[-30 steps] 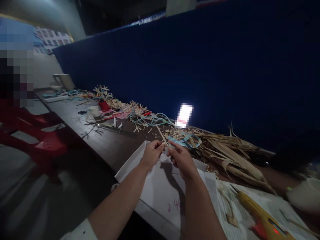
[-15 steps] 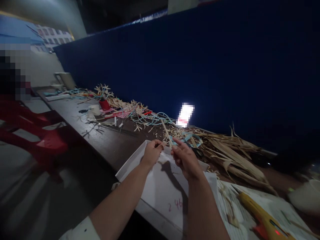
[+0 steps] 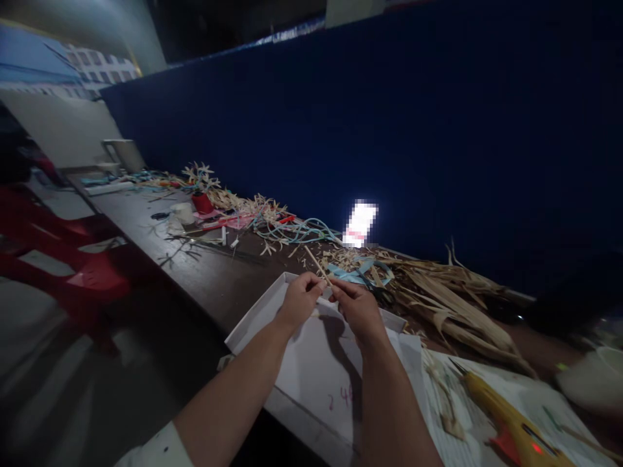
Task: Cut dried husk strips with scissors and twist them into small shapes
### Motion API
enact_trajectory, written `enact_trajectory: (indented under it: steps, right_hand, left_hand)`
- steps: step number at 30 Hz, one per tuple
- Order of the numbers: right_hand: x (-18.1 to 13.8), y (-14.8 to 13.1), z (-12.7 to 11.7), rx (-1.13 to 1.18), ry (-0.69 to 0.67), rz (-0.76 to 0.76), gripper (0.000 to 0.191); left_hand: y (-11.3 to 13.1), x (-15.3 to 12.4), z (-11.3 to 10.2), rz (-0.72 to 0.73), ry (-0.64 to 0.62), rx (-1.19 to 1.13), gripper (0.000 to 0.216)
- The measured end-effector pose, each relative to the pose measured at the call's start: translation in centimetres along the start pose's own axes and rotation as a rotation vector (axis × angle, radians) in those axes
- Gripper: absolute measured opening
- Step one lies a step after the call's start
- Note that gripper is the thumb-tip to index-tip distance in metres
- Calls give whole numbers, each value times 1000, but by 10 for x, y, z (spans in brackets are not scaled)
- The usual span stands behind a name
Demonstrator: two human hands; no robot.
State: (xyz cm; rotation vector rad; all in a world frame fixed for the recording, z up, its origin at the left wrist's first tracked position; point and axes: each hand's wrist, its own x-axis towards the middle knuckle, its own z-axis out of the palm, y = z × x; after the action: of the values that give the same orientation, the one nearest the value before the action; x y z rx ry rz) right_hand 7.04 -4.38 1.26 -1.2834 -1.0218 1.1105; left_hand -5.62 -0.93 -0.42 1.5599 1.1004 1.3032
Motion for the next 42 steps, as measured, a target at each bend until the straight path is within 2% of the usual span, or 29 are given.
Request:
enact_trajectory:
  steps: [5, 8, 10, 14, 16, 18, 21, 26, 31, 34, 37, 42]
  right_hand:
    - [9, 8, -7, -92, 222, -107, 41]
    - [9, 4, -16, 54, 370, -89, 43]
    - [5, -1, -17, 192, 265, -19, 46]
    - [-7, -10, -8, 243, -109, 111, 51]
    - [-9, -10, -2, 191, -181, 135, 51]
    - [-8, -7, 1, 157, -186, 134, 50]
    - [-4, -1, 2, 134, -128, 89, 47]
    - [4, 3, -1, 111, 82, -12, 50]
    - [10, 2, -14, 358, 415, -22, 55]
    - [11, 0, -17, 447, 509, -58, 55]
    - [9, -3, -13, 431, 544, -128, 52]
    - [7, -6, -9, 428, 527, -110, 45]
  left_hand:
    - [5, -1, -1, -12, 5, 46, 14]
    - [5, -1, -2, -35, 21, 54, 14]
    - [5, -1, -3, -49, 36, 50, 14]
    - [5, -1, -3, -58, 51, 59, 12]
    - [3, -1, -2, -41, 38, 48, 10]
    - [1, -1, -1, -15, 19, 29, 10]
    - [-2, -1, 0, 24, 12, 23, 13]
    - [0, -1, 1, 40, -5, 43, 16]
    - [19, -5, -15, -14, 57, 125, 17]
    - [34, -11, -34, -38, 52, 310, 19]
    - [42, -20, -50, -40, 25, 611, 19]
    - [32, -32, -57, -93, -66, 1006, 22]
